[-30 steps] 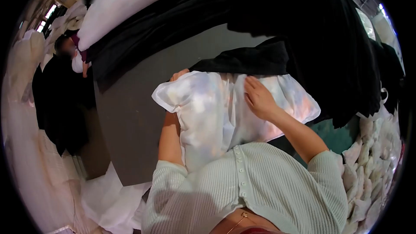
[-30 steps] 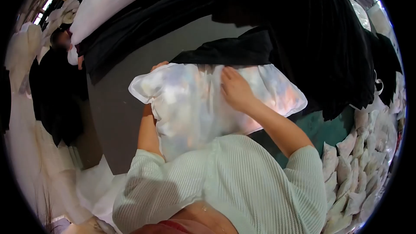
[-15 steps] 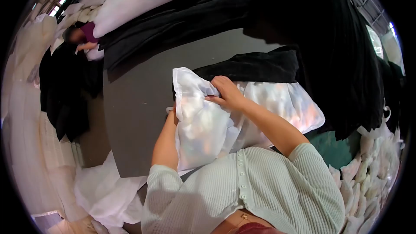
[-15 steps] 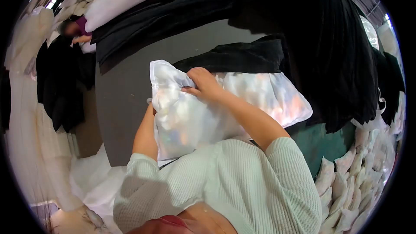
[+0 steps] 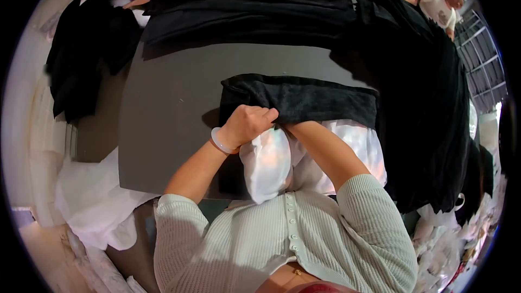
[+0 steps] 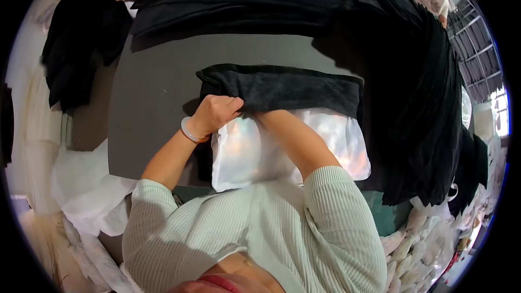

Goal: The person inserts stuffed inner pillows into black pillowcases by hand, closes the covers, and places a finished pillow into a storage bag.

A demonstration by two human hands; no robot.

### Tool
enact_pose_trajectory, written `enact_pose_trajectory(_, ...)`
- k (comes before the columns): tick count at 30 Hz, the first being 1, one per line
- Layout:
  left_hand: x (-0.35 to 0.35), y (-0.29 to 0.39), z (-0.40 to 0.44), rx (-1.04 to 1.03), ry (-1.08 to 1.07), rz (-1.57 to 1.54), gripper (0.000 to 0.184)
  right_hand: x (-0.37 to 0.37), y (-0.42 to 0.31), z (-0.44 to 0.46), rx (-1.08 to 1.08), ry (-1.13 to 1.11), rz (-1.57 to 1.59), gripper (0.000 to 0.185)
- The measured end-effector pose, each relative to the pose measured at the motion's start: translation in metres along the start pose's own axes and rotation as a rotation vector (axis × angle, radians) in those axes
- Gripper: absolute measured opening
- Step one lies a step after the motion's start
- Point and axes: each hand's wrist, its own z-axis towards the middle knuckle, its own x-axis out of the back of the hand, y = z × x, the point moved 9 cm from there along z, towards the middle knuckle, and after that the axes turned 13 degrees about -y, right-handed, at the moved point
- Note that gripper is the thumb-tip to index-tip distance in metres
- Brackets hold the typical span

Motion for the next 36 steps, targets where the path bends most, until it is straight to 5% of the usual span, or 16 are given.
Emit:
enact_pose_trajectory(7,0.005,-0.056,-0.059,0.286,0.052,-0.027,0.017,-0.006,-0.009,-0.014,0.066,0.006,-0.046,0.027)
enact_pose_trajectory(12,-0.017,-0.035,-0.049,0.099,-0.028,0.056,0.016,-0.022,-0.028,-0.011,0.104,0.013,-0.079,0.030)
enact_pose_trajectory(21,-0.022,-0.054,-0.086,0.328,-0.185,-0.090,0.019,-0.027,-0.046,-0.013,0.197,0.008,-0.013,0.036)
enact_pose_trajectory(27,-0.034,-0.066,-0.081,0.398,-0.309,-0.237,0.015,0.020,-0.031,-0.135,0.307,-0.109,0.125,0.032)
enact_pose_trajectory(29,-0.038,-0.068,-0.072,0.399,-0.497,-0.212,0.016,0.054,-0.009,-0.191,0.471,0.190,0.338,0.025)
enact_pose_trajectory(32,-0.040,-0.061,-0.046,0.309,-0.728,-0.108,0.016,0.081,0.068,-0.271,0.197,0.522,0.508,0.035)
enact_pose_trajectory(36,-0.043,-0.028,0.007,0.122,-0.956,0.087,0.020,0.056,0.168,-0.393,-0.712,0.901,0.485,0.029)
